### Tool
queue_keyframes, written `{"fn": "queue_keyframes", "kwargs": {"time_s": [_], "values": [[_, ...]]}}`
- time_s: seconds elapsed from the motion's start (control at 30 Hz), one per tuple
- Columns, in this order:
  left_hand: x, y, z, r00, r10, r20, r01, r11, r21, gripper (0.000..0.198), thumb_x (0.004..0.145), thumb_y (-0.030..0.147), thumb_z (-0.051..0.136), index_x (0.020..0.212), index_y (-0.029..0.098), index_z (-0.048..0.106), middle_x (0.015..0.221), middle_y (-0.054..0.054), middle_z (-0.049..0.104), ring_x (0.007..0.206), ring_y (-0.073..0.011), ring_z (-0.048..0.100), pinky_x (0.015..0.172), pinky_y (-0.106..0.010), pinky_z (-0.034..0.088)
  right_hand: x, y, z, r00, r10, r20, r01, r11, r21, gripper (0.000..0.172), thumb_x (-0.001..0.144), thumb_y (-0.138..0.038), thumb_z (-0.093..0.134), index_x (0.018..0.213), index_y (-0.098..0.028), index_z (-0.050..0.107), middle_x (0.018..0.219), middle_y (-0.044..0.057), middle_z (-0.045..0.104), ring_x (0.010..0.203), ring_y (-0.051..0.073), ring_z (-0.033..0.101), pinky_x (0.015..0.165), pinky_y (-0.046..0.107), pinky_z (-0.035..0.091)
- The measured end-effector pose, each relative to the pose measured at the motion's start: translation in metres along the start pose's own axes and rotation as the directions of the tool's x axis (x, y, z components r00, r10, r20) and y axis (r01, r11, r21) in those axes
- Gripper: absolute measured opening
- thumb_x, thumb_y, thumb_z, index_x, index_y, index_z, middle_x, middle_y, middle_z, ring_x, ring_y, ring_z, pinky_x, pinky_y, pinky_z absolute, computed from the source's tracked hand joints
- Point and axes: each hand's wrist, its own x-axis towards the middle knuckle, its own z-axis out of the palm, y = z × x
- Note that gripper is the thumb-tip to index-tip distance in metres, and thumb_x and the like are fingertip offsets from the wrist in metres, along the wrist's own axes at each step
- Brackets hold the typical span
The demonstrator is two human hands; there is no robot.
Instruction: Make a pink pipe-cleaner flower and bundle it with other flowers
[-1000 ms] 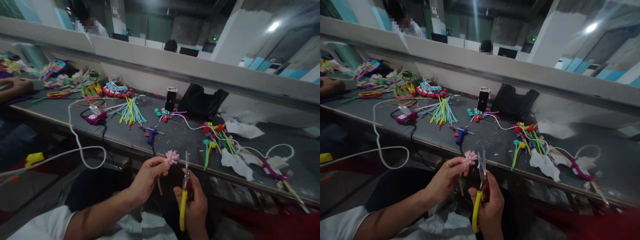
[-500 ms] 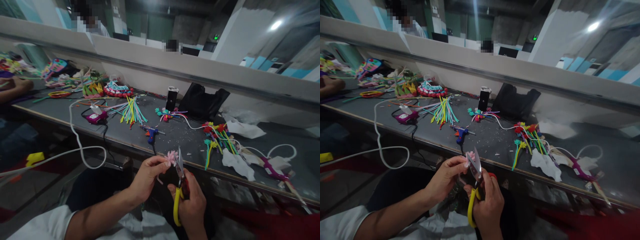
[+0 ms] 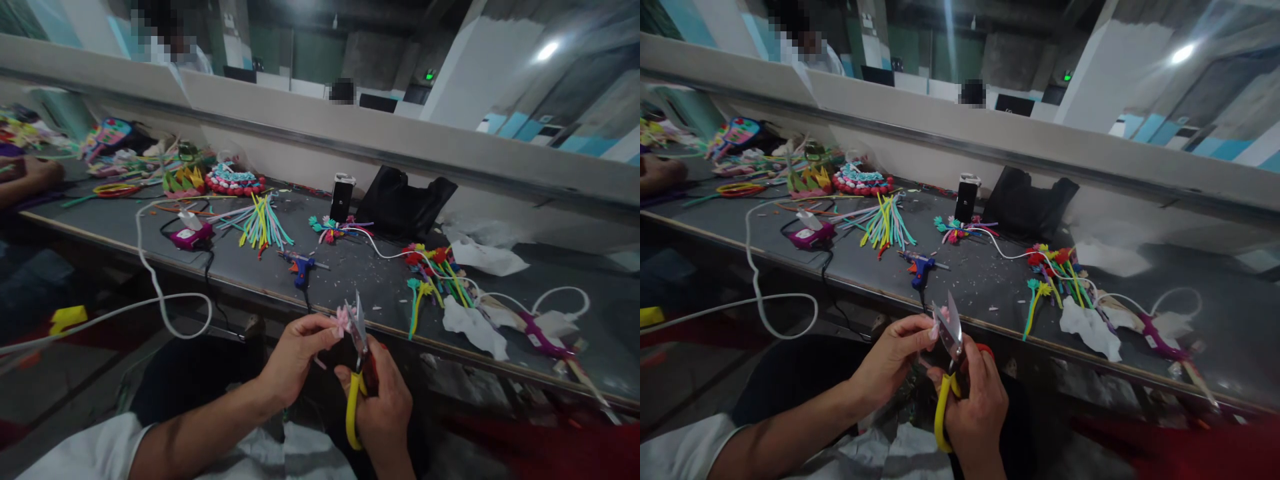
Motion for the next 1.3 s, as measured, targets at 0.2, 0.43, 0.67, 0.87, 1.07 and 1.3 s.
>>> {"fn": "queue_keyframes", "kwargs": {"time_s": [0.2, 0.43, 0.67, 0.87, 1.07, 1.3], "values": [[-0.0009, 0.0006, 0.0007, 1.000, 0.006, -0.010, -0.006, 1.000, 0.003, 0.017, 0.065, 0.028, 0.082, 0.072, 0.017, 0.072, 0.069, 0.001, 0.060, 0.062, -0.0085, 0.049, 0.057, -0.020, 0.038, -0.0017, 0.0025, -0.0002, 1.000, 0.008, 0.008, -0.008, 0.999, -0.039, 0.054, 0.083, -0.054, 0.060, 0.121, -0.016, 0.056, 0.098, 0.011, 0.067, 0.079, 0.021, 0.066, 0.068, 0.030, 0.054], [-0.0009, 0.0006, 0.0010, 1.000, -0.001, 0.004, 0.001, 1.000, -0.011, 0.017, 0.065, 0.028, 0.082, 0.071, 0.017, 0.072, 0.068, 0.001, 0.061, 0.061, -0.0086, 0.050, 0.058, -0.020, 0.038, -0.0011, 0.0018, -0.0006, 1.000, -0.010, -0.001, 0.010, 0.999, -0.046, 0.053, 0.084, -0.054, 0.060, 0.120, -0.016, 0.056, 0.100, 0.013, 0.067, 0.083, 0.024, 0.067, 0.068, 0.032, 0.054], [-0.0019, 0.0019, 0.0030, 1.000, -0.004, -0.020, 0.004, 1.000, -0.011, 0.019, 0.061, 0.029, 0.084, 0.071, 0.016, 0.073, 0.068, 0.000, 0.064, 0.061, -0.0098, 0.052, 0.057, -0.021, 0.037, -0.0010, 0.0026, -0.0008, 1.000, 0.014, 0.006, -0.014, 1.000, -0.011, 0.051, 0.083, -0.054, 0.061, 0.117, -0.016, 0.058, 0.093, 0.010, 0.070, 0.072, 0.020, 0.067, 0.066, 0.029, 0.054], [-0.0007, 0.0010, 0.0024, 1.000, 0.022, -0.008, -0.022, 0.999, 0.032, 0.017, 0.064, 0.028, 0.083, 0.073, 0.017, 0.074, 0.061, 0.002, 0.059, 0.058, -0.0081, 0.047, 0.055, -0.020, 0.034, 0.0002, 0.0011, -0.0026, 0.998, 0.059, 0.004, -0.059, 0.997, 0.052, 0.051, 0.084, -0.054, 0.061, 0.114, -0.013, 0.062, 0.081, 0.007, 0.072, 0.058, 0.015, 0.064, 0.056, 0.023, 0.053], [0.0002, 0.0035, 0.0020, 0.998, 0.049, -0.027, -0.046, 0.993, 0.105, 0.014, 0.068, 0.028, 0.079, 0.072, 0.016, 0.073, 0.059, 0.002, 0.058, 0.057, -0.0088, 0.047, 0.055, -0.021, 0.032, -0.0037, 0.0071, -0.0025, 0.989, 0.146, -0.036, -0.137, 0.974, 0.178, 0.055, 0.084, -0.052, 0.060, 0.122, -0.012, 0.058, 0.102, 0.012, 0.072, 0.073, 0.018, 0.070, 0.064, 0.025, 0.056], [0.0006, 0.0047, 0.0039, 0.994, 0.083, -0.064, -0.078, 0.993, 0.085, 0.017, 0.063, 0.028, 0.082, 0.069, 0.017, 0.072, 0.065, 0.002, 0.060, 0.059, -0.0097, 0.049, 0.058, -0.022, 0.035, -0.0079, 0.0073, 0.0015, 0.999, 0.018, -0.044, -0.016, 0.999, 0.041, 0.054, 0.083, -0.053, 0.061, 0.120, -0.014, 0.058, 0.103, 0.014, 0.071, 0.090, 0.025, 0.069, 0.076, 0.034, 0.056]]}}
